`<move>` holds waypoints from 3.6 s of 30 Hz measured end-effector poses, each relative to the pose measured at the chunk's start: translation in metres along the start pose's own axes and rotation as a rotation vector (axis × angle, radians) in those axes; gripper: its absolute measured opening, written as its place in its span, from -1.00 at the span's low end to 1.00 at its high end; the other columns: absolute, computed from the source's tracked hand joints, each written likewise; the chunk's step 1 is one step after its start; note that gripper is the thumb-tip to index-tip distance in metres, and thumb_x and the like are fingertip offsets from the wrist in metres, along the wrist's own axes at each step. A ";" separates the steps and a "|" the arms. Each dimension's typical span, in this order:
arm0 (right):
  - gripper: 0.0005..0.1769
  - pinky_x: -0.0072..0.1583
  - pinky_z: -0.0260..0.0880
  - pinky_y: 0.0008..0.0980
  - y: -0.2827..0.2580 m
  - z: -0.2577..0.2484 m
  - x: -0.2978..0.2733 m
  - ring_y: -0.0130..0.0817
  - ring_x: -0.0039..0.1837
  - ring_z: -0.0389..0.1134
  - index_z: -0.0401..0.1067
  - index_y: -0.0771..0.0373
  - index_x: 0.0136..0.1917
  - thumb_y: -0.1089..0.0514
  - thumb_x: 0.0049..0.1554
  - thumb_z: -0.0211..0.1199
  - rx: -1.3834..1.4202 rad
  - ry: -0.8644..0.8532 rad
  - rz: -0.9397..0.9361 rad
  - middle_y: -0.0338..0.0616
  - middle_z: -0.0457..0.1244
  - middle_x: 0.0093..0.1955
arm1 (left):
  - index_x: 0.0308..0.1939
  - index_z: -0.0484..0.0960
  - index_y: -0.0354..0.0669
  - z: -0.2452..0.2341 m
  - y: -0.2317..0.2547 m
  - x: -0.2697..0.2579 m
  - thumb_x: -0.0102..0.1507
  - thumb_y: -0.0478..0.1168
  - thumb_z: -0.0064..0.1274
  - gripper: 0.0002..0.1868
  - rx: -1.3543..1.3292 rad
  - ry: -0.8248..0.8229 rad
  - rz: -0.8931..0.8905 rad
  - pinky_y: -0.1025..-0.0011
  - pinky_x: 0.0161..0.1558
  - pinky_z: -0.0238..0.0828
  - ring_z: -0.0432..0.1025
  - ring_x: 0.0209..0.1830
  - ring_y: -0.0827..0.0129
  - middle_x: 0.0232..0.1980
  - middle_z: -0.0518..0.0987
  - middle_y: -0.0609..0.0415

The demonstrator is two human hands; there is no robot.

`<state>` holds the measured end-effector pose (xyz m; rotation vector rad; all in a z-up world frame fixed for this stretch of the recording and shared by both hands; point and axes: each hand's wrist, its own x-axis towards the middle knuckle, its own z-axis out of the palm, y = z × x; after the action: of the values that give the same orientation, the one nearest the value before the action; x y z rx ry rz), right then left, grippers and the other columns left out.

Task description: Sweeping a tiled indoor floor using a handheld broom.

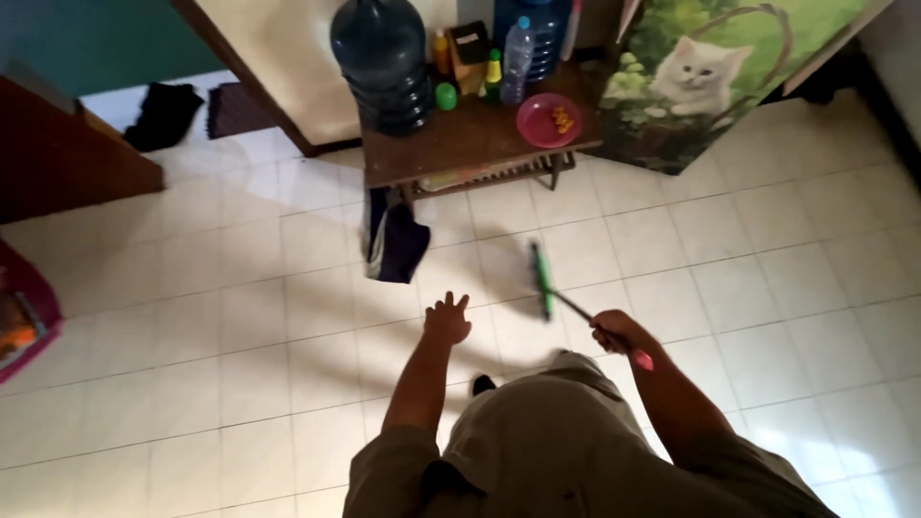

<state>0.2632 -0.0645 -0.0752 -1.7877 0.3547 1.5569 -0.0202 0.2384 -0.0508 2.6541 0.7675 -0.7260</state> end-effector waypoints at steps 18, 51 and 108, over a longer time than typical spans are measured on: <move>-0.79 -0.43 0.17 -0.33 -0.024 -0.042 0.097 -0.33 -0.43 0.22 0.44 0.32 -0.27 0.16 0.11 0.13 -0.037 -0.304 -0.048 -0.12 0.23 -0.44 | 0.63 0.03 0.12 -0.011 0.057 0.037 0.31 -0.04 -0.06 -0.20 -0.038 -0.097 -0.151 -0.13 0.31 0.27 0.26 0.44 -0.12 0.65 0.01 -0.20; -0.81 -0.46 0.09 -0.42 -0.140 -0.161 0.091 -0.44 -0.51 0.13 0.41 0.22 -0.33 0.15 0.10 0.19 -0.096 -0.320 0.023 -0.23 0.19 -0.50 | 0.60 0.03 0.11 -0.099 0.202 0.173 0.28 0.05 0.06 -0.14 0.028 -0.112 -0.090 -0.09 0.21 0.37 0.35 0.32 -0.08 0.59 0.10 -0.19; -0.82 -0.45 0.08 -0.46 -0.200 -0.383 0.150 -0.46 -0.47 0.15 0.31 0.26 -0.15 0.12 0.22 0.18 1.047 -0.004 -0.074 -0.21 0.22 -0.41 | 0.65 -0.08 0.20 -0.287 0.533 0.559 0.34 0.10 -0.02 -0.14 0.390 -0.342 0.641 0.01 0.41 0.25 0.12 0.57 -0.05 0.71 -0.08 -0.03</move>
<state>0.7076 -0.1452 -0.1469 -0.9482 0.8887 0.9936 0.7990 0.1490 -0.0448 2.7262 -0.3412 -1.1671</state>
